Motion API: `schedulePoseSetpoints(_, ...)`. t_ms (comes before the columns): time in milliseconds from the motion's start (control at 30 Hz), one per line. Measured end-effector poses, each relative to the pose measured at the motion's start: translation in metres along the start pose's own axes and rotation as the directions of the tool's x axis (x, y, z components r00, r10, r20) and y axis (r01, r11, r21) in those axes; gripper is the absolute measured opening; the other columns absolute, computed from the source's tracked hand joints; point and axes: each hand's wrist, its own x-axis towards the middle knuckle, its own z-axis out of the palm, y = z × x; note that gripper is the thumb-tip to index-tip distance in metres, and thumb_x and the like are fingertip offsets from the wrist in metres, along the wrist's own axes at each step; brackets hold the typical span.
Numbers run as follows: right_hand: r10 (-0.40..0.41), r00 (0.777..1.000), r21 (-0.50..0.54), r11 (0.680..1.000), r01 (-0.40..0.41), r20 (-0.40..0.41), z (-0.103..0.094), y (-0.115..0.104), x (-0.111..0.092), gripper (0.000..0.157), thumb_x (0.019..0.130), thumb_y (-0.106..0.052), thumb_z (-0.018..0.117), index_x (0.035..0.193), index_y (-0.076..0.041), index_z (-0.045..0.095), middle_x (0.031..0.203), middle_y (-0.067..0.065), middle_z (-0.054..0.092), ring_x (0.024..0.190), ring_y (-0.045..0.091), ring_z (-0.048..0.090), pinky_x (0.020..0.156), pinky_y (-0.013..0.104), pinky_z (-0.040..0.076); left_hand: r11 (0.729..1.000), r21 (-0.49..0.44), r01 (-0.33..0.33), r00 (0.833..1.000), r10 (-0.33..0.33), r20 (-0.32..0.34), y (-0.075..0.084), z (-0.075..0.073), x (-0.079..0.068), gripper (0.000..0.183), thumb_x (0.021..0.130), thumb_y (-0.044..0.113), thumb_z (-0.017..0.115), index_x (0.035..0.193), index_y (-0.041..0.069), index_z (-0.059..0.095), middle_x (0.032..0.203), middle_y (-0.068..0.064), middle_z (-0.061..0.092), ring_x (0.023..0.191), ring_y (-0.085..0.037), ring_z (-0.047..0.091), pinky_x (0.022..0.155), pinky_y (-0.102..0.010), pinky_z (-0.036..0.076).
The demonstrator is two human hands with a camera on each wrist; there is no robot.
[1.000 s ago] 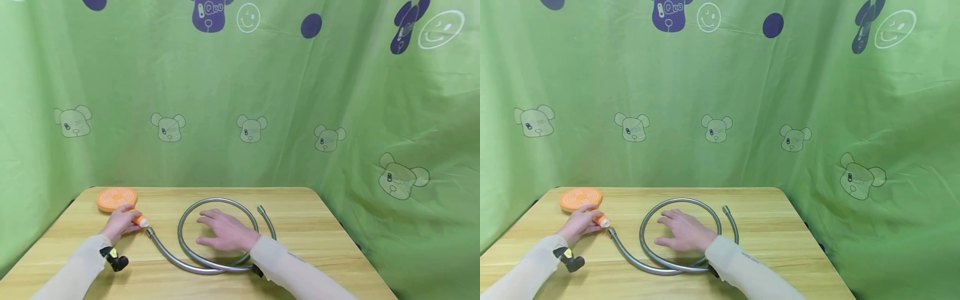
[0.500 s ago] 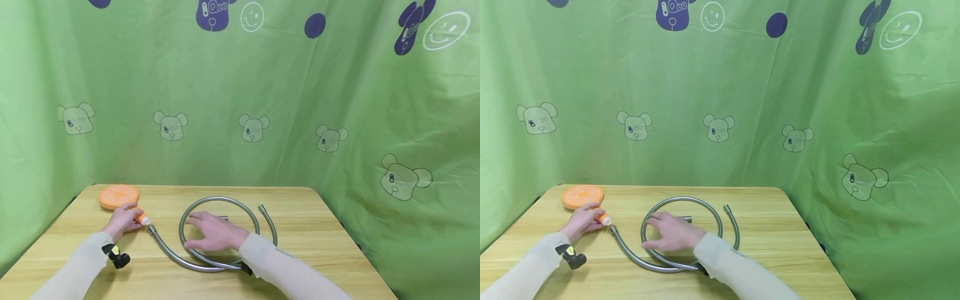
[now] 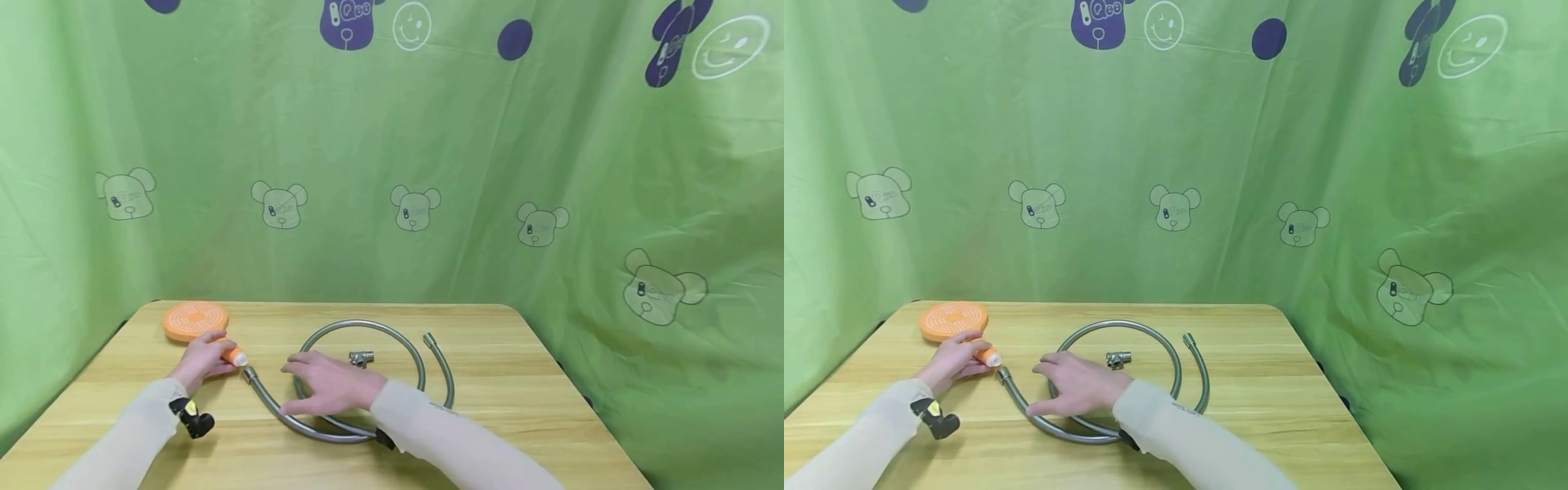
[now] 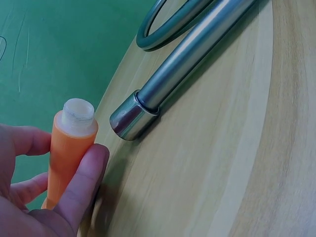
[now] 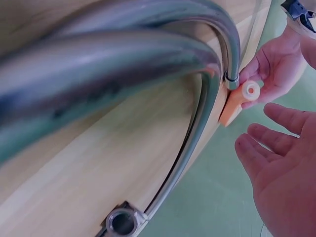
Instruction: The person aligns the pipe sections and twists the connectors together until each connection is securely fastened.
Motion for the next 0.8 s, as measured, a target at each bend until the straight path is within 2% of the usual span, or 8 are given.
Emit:
schedulePoseSetpoints(200, -0.028, 1.0, -0.006, 1.0, 0.028, 0.012, 0.004, -0.007, 0.01, 0.082, 0.093, -0.072, 0.048, 0.154, -0.018, 0.04, 0.159, 0.007, 0.04, 0.144, 0.021, 0.041, 0.118, 0.034, 0.038, 1.0, 0.001, 0.002, 1.0, -0.002, 0.004, 0.001, 0.0, -0.002, 0.068, 0.103, 0.013, 0.048, 0.157, -0.006, 0.011, 0.144, -0.042, 0.033, 0.082, -0.011, 0.065, 0.08, -0.029, 0.063)
schedulePoseSetpoints(800, 0.026, 0.993, 0.037, 0.999, -0.03, 0.117, 0.014, -0.018, 0.026, 0.086, 0.091, -0.073, 0.051, 0.157, -0.021, 0.034, 0.163, 0.001, 0.032, 0.145, 0.016, 0.04, 0.118, 0.031, 0.038, 1.0, 0.015, 0.002, 1.0, -0.002, -0.006, 0.002, 0.004, -0.005, 0.068, 0.102, 0.014, 0.049, 0.157, -0.007, 0.013, 0.141, -0.042, 0.036, 0.082, -0.013, 0.066, 0.08, -0.03, 0.063)
